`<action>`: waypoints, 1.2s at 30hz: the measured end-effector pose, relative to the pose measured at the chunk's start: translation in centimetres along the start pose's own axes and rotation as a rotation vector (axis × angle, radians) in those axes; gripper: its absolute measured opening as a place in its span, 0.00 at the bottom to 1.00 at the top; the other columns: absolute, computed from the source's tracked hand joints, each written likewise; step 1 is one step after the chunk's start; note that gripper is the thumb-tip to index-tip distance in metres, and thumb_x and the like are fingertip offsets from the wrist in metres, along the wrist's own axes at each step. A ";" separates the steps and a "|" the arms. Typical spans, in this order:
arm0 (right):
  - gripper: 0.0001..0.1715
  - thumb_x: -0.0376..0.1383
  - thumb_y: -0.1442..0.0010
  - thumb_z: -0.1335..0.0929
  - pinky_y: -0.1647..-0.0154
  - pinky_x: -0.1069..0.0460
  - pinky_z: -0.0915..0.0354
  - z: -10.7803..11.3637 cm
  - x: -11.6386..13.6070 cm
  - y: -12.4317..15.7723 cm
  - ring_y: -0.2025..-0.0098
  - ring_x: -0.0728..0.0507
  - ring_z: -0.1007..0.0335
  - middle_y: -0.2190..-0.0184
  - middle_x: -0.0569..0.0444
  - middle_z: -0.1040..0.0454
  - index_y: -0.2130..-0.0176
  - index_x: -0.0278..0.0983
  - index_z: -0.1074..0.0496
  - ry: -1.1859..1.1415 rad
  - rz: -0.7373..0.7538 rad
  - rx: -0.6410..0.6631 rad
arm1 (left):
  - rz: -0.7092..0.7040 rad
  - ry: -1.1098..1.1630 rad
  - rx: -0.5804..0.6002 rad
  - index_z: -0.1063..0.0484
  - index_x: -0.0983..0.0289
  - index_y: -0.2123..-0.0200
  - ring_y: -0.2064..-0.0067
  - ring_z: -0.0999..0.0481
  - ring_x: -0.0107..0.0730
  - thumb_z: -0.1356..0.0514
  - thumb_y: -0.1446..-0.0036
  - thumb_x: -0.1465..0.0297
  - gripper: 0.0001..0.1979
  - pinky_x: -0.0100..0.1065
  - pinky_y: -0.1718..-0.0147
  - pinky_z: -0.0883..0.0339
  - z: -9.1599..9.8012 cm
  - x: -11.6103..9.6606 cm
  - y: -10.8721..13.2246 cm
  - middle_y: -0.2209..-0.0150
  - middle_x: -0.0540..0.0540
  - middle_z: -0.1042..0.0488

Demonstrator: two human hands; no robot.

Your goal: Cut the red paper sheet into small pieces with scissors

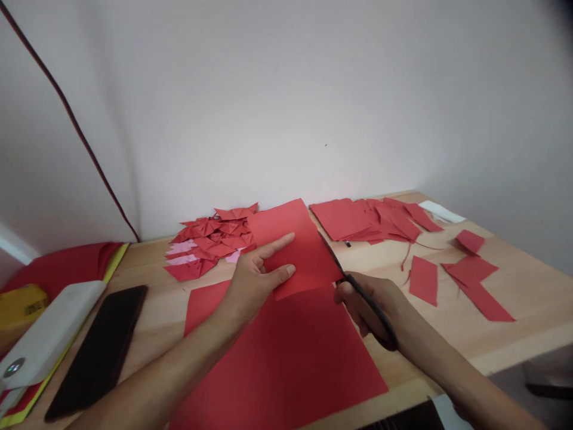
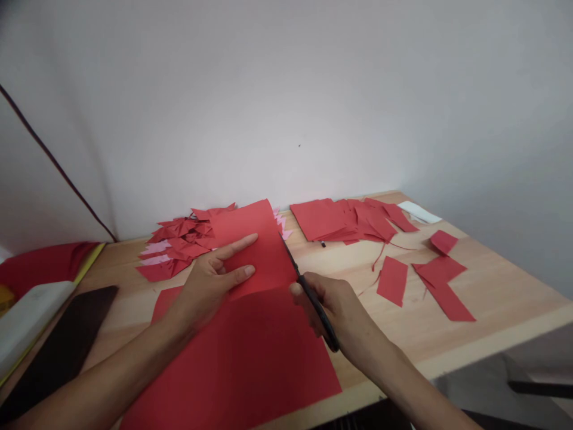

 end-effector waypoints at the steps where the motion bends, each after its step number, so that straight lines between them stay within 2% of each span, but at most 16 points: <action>1: 0.26 0.56 0.39 0.36 0.80 0.55 0.45 0.0 -0.1 0.0 0.81 0.50 0.41 0.85 0.61 0.36 0.71 0.37 0.33 -0.015 -0.011 0.002 | 0.000 -0.001 0.001 0.29 0.55 0.43 0.56 0.23 0.43 0.33 0.49 0.69 0.28 0.38 0.62 0.26 0.0 0.0 0.0 0.60 0.52 0.19; 7: 0.24 0.55 0.41 0.35 0.83 0.55 0.46 -0.4 -0.7 -0.2 0.84 0.50 0.42 0.87 0.62 0.38 0.72 0.38 0.33 -0.076 -0.088 -0.026 | -0.013 0.006 0.008 0.29 0.56 0.42 0.57 0.22 0.43 0.33 0.49 0.68 0.29 0.37 0.64 0.26 -0.1 0.1 -0.1 0.63 0.52 0.19; 11: 0.24 0.55 0.41 0.35 0.83 0.55 0.46 -0.6 -0.6 -0.3 0.84 0.50 0.42 0.87 0.61 0.38 0.72 0.38 0.33 -0.066 -0.069 -0.006 | -0.011 -0.003 0.014 0.30 0.56 0.42 0.59 0.22 0.43 0.34 0.49 0.67 0.29 0.37 0.66 0.27 -0.1 0.1 -0.1 0.63 0.53 0.19; 14: 0.25 0.55 0.38 0.38 0.81 0.55 0.45 -0.7 0.5 -0.2 0.82 0.50 0.43 0.85 0.61 0.38 0.73 0.38 0.37 -0.017 0.014 0.033 | -0.012 -0.032 0.002 0.29 0.55 0.42 0.59 0.23 0.42 0.34 0.49 0.67 0.29 0.36 0.67 0.27 0.1 0.0 -0.1 0.61 0.53 0.20; 17: 0.29 0.55 0.34 0.43 0.78 0.55 0.43 -0.7 2.4 0.2 0.79 0.50 0.45 0.82 0.59 0.40 0.76 0.38 0.40 0.127 0.154 0.063 | -0.007 -0.067 0.008 0.29 0.54 0.43 0.60 0.23 0.41 0.34 0.49 0.67 0.28 0.36 0.67 0.28 0.1 -0.2 -0.1 0.61 0.52 0.20; 19: 0.30 0.55 0.32 0.45 0.78 0.54 0.43 -0.7 3.0 0.4 0.79 0.50 0.45 0.82 0.59 0.41 0.77 0.38 0.42 0.197 0.193 0.066 | 0.004 -0.078 0.020 0.29 0.54 0.42 0.59 0.23 0.41 0.34 0.49 0.68 0.28 0.35 0.67 0.28 0.0 -0.2 0.0 0.60 0.52 0.20; 23: 0.32 0.58 0.34 0.45 0.78 0.53 0.44 -0.4 2.8 0.3 0.79 0.49 0.45 0.82 0.57 0.40 0.77 0.39 0.41 0.209 0.177 0.049 | 0.012 -0.075 0.019 0.28 0.54 0.43 0.57 0.22 0.41 0.34 0.49 0.69 0.28 0.36 0.64 0.27 -0.2 -0.4 0.1 0.55 0.51 0.21; 28: 0.31 0.58 0.35 0.44 0.78 0.53 0.45 -0.4 1.9 0.0 0.79 0.49 0.45 0.80 0.57 0.38 0.76 0.39 0.41 0.203 0.138 0.062 | 0.004 -0.036 0.016 0.27 0.53 0.44 0.56 0.22 0.44 0.34 0.49 0.69 0.27 0.36 0.64 0.27 -0.2 -0.4 0.2 0.59 0.50 0.19; 33: 0.30 0.58 0.34 0.44 0.75 0.53 0.44 -0.6 2.6 0.1 0.77 0.49 0.43 0.80 0.57 0.37 0.70 0.38 0.36 0.173 0.110 0.090 | 0.083 -0.049 0.016 0.30 0.53 0.42 0.59 0.21 0.39 0.34 0.48 0.69 0.28 0.36 0.62 0.27 -0.2 -0.1 0.2 0.56 0.50 0.20; 36: 0.31 0.58 0.35 0.44 0.75 0.53 0.43 -0.6 2.7 0.2 0.78 0.49 0.44 0.82 0.59 0.40 0.72 0.38 0.36 0.157 0.082 0.094 | 0.117 0.044 0.027 0.30 0.55 0.42 0.57 0.21 0.36 0.33 0.49 0.70 0.30 0.35 0.58 0.27 -0.4 0.0 0.2 0.55 0.52 0.20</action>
Point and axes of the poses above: each hand's wrist, its own y-axis away from the middle knuckle, its own z-axis out of the back of the hand, x = y × z, the point moved 8 cm from there along -y, towards the middle knuckle
